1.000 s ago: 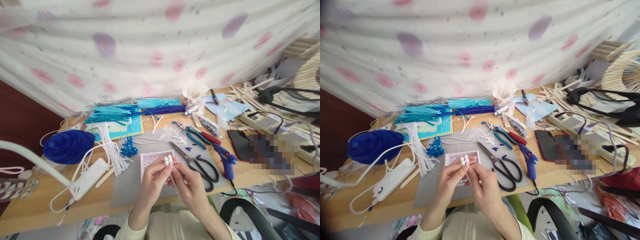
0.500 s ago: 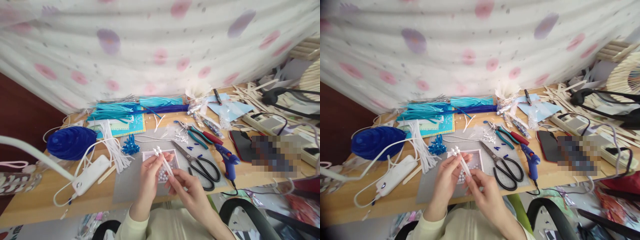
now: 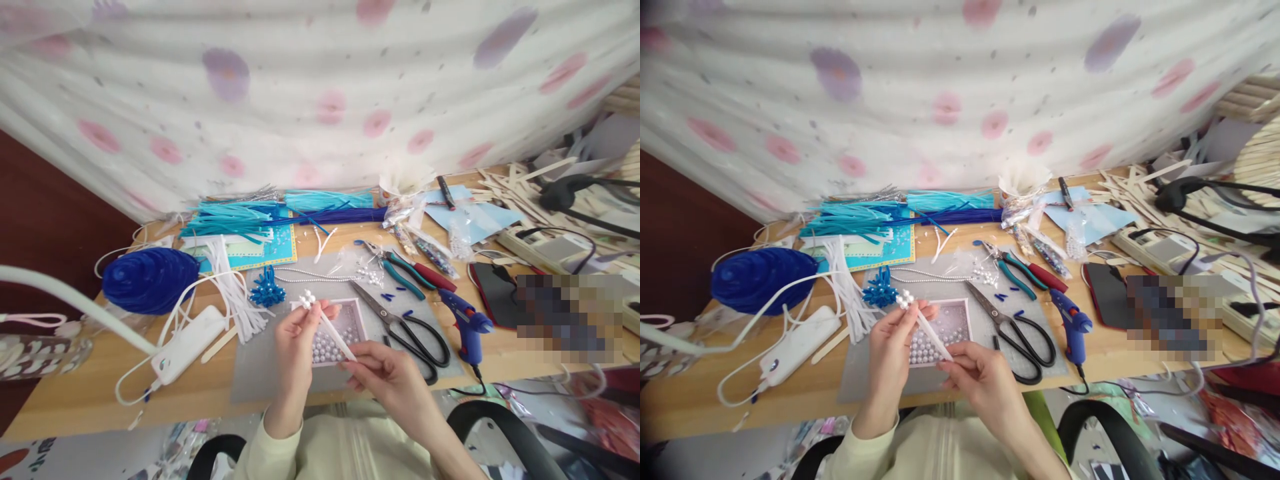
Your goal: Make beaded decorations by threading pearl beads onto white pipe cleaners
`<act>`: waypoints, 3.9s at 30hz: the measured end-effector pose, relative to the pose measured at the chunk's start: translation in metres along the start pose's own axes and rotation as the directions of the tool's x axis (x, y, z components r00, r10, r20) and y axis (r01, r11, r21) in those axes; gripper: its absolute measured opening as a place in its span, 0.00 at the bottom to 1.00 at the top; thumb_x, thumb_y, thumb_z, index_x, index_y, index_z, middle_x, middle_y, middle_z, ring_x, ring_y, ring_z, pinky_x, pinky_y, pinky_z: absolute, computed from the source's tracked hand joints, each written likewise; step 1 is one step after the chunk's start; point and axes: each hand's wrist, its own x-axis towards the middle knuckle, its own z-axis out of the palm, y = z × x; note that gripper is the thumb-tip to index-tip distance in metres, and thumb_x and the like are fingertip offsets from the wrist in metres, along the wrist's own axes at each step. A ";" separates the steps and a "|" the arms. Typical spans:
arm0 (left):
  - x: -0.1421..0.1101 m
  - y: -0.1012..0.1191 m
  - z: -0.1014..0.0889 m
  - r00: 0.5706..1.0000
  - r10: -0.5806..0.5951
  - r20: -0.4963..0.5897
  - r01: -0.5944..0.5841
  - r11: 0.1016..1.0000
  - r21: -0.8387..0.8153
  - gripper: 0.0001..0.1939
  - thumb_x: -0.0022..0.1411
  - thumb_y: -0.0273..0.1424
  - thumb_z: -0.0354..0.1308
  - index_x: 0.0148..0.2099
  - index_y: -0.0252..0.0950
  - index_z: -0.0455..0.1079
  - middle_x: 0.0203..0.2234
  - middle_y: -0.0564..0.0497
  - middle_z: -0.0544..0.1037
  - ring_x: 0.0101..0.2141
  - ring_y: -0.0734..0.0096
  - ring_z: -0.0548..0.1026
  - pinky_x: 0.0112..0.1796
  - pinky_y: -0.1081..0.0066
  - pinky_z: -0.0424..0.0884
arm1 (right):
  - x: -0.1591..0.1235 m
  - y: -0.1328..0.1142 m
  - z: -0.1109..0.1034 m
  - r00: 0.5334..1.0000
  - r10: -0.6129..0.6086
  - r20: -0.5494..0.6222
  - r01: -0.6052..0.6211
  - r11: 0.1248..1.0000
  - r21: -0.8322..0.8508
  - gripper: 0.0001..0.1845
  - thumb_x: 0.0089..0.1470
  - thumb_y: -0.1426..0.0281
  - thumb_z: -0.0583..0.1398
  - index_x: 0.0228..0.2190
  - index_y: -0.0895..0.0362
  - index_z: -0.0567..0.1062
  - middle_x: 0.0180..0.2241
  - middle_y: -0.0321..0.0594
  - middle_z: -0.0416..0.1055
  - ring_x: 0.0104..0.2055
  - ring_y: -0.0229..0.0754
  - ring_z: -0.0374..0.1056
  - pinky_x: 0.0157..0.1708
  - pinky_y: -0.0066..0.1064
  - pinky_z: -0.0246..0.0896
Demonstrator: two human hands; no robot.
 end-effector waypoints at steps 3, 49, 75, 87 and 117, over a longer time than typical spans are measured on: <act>0.001 0.000 0.001 1.000 -0.027 0.007 0.027 0.999 -0.046 0.15 0.50 0.43 0.76 0.33 0.37 0.84 0.27 0.50 0.87 0.32 0.61 0.86 0.42 0.66 0.76 | 0.001 0.003 -0.005 0.997 0.048 -0.064 -0.050 0.998 -0.032 0.25 0.43 0.48 0.73 0.31 0.57 0.80 0.25 0.40 0.80 0.25 0.41 0.75 0.29 0.31 0.74; -0.007 0.006 -0.001 0.998 -0.001 0.068 0.002 1.000 -0.021 0.17 0.56 0.45 0.72 0.37 0.35 0.84 0.32 0.43 0.88 0.39 0.56 0.86 0.49 0.61 0.74 | -0.007 -0.007 -0.022 0.956 -0.277 0.094 0.284 0.806 -0.519 0.16 0.64 0.57 0.60 0.35 0.56 0.79 0.28 0.40 0.77 0.30 0.42 0.71 0.22 0.27 0.60; -0.028 0.003 0.001 0.941 -0.159 0.300 0.112 0.979 0.168 0.13 0.55 0.41 0.72 0.39 0.40 0.87 0.44 0.41 0.87 0.50 0.47 0.81 0.53 0.57 0.74 | -0.004 -0.010 0.009 0.976 -0.176 0.128 0.180 0.983 -0.023 0.23 0.68 0.49 0.52 0.31 0.54 0.65 0.26 0.31 0.55 0.25 0.34 0.47 0.22 0.28 0.44; -0.024 0.006 -0.015 0.986 -0.121 0.117 0.114 0.991 0.068 0.17 0.51 0.46 0.75 0.33 0.37 0.84 0.28 0.46 0.87 0.35 0.60 0.83 0.40 0.68 0.75 | -0.006 -0.009 0.011 0.971 -0.048 0.234 0.093 0.978 -0.187 0.29 0.62 0.41 0.54 0.29 0.55 0.65 0.22 0.32 0.63 0.22 0.34 0.57 0.24 0.26 0.54; -0.010 0.015 -0.008 0.981 -0.146 0.126 0.156 0.985 -0.077 0.19 0.47 0.44 0.78 0.39 0.37 0.87 0.29 0.44 0.87 0.31 0.64 0.84 0.39 0.68 0.81 | 0.001 0.011 0.012 0.993 -0.106 0.043 0.110 0.990 -0.085 0.29 0.61 0.46 0.59 0.38 0.59 0.84 0.27 0.44 0.80 0.21 0.37 0.72 0.24 0.25 0.67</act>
